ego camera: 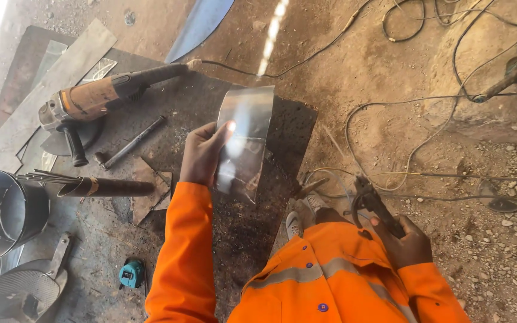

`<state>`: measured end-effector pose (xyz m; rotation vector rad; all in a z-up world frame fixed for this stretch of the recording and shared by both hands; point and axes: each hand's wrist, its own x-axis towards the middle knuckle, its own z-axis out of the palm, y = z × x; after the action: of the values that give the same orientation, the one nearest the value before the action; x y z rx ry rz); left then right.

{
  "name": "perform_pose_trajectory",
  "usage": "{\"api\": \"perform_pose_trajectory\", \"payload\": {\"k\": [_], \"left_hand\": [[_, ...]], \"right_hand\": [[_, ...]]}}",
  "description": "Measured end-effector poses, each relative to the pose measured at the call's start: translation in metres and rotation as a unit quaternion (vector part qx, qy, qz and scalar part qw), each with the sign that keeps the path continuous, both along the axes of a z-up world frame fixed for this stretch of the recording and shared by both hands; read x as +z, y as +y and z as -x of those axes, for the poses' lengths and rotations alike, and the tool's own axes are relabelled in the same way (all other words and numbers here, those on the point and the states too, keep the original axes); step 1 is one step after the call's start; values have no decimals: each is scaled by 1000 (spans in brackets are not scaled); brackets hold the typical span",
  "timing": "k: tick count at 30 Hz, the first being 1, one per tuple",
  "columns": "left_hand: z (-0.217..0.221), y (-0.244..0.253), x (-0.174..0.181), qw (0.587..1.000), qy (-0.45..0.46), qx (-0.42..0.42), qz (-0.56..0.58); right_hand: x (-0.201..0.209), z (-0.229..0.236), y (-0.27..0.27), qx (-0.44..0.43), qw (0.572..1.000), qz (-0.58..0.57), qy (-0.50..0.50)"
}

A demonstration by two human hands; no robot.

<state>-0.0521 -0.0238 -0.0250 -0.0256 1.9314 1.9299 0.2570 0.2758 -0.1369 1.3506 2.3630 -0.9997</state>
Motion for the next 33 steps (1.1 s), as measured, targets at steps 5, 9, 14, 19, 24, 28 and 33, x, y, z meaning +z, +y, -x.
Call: {"api": "perform_pose_trajectory", "payload": {"k": [5,9,14,19,24,28,33], "left_hand": [[9,-9,6,999,-14,-52,-2],[18,-10,16,998,-42,-52,-6],[25,-12,4,995,-59,-48,-60],[20,-3,0,990,-48,-129,-28],[17,2,-29,990,-3,-114,-77],[17,4,-48,990,17,-111,-82],[12,-5,-34,994,57,-93,-31]], "right_hand": [[16,-7,-6,66,998,-16,-18],[5,-19,-4,101,994,-31,17],[-14,-27,-1,73,996,-49,16],[6,-19,-10,50,998,-23,-7],[14,-22,-10,34,999,10,1],[31,-21,-6,65,997,44,-5],[14,-32,10,176,984,-2,30]]}}
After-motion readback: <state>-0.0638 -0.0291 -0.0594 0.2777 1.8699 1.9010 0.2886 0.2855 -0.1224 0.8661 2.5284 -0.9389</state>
